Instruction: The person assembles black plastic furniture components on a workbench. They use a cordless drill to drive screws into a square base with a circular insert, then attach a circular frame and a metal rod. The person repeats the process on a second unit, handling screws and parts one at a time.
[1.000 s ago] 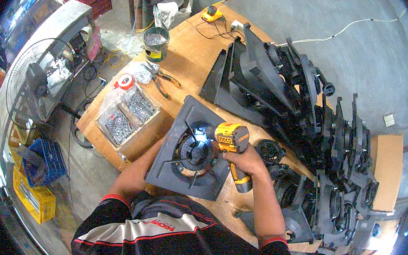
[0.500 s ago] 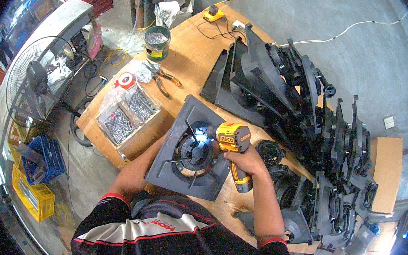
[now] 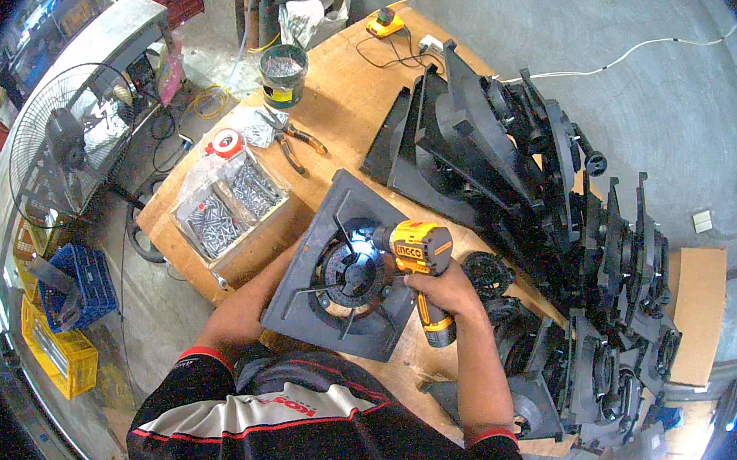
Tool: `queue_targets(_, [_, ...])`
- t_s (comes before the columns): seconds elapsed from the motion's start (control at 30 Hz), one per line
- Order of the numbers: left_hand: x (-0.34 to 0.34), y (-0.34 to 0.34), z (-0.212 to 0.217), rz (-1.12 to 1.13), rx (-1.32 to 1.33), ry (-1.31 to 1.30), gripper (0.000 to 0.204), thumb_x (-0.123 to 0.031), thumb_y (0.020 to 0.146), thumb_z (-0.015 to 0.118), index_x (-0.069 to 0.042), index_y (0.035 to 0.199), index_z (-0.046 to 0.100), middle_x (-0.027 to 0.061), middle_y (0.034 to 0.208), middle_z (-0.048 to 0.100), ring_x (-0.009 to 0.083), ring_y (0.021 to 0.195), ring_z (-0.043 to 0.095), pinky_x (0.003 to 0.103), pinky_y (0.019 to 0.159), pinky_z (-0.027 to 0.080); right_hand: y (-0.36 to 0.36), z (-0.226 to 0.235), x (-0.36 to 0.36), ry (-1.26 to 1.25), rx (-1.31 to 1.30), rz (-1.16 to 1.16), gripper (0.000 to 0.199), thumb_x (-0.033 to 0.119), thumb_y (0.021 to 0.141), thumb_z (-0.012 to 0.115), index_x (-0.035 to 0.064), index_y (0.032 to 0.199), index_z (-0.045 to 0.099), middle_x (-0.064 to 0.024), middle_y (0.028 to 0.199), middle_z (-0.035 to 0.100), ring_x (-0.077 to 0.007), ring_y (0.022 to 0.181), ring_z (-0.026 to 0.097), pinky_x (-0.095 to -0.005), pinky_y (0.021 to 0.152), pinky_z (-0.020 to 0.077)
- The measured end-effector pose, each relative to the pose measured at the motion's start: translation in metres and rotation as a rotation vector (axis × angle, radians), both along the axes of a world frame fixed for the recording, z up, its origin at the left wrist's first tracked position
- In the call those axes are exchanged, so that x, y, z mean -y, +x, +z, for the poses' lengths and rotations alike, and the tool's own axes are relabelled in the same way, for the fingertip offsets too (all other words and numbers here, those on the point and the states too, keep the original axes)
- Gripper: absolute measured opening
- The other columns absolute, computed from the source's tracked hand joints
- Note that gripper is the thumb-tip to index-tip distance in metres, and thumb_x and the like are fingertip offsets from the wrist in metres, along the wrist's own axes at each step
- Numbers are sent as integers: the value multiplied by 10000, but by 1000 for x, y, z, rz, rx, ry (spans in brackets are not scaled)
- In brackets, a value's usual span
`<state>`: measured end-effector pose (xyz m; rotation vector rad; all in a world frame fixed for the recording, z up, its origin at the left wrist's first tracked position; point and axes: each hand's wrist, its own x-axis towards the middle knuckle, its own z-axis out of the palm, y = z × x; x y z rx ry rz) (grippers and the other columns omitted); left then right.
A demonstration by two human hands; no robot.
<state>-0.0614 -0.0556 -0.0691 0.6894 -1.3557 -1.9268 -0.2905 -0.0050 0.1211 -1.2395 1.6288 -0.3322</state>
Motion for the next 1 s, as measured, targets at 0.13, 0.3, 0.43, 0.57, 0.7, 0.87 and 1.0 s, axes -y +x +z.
queue_targets(0.13, [1, -1, 1, -7, -4, -2, 455, -342, 952, 635, 3, 1248, 622, 127, 1128, 691, 231, 983, 668, 331, 882, 537, -8, -11, 0, -40, 12, 28, 411, 80, 763, 758, 30, 1153, 641, -77, 930, 707, -175, 729, 679, -342, 674, 557])
queue_targets(0.3, [2, 0, 0, -9, -5, -3, 458, -346, 954, 632, 2, 1250, 622, 127, 1129, 691, 231, 984, 667, 331, 882, 537, -9, -16, -1, 0, 53, -18, 406, 72, 766, 758, 28, 1153, 641, -81, 925, 705, -179, 735, 681, -341, 670, 556])
queue_targets(0.43, [2, 1, -1, -5, -1, -2, 460, -349, 955, 630, 2, 1252, 621, 127, 1130, 690, 232, 985, 667, 330, 882, 537, -2, -7, -1, -4, 27, -20, 412, 79, 766, 763, 30, 1156, 641, -82, 928, 706, -181, 748, 683, -343, 677, 557])
queue_targets(0.57, [3, 0, 0, -10, -1, -1, 462, -353, 957, 629, 1, 1253, 621, 127, 1130, 690, 232, 986, 667, 330, 883, 537, -6, -11, -1, -5, -22, 2, 408, 82, 766, 763, 27, 1152, 642, -76, 926, 706, -179, 744, 681, -342, 682, 557])
queue_targets(0.7, [3, 1, 0, -8, 2, 3, 463, -356, 958, 627, 0, 1254, 621, 126, 1131, 690, 232, 986, 667, 330, 883, 537, -2, -6, -1, -26, -34, -1, 397, 88, 766, 765, 26, 1140, 646, -72, 920, 705, -175, 741, 678, -341, 686, 556])
queue_targets(0.87, [1, 0, 0, -6, 8, 2, 466, -360, 960, 624, -1, 1256, 621, 126, 1132, 690, 233, 987, 667, 330, 883, 537, -3, -7, 0, 33, 38, -34, 397, 101, 765, 771, 29, 1137, 650, -67, 916, 705, -172, 750, 680, -340, 692, 557])
queue_targets(1.0, [1, 2, -6, 34, 29, 6, 468, -364, 961, 623, -1, 1258, 620, 126, 1133, 689, 233, 988, 667, 329, 883, 537, -13, -21, 1, 25, 36, -19, 401, 60, 766, 759, 23, 1145, 632, -78, 936, 700, -177, 735, 681, -339, 679, 565])
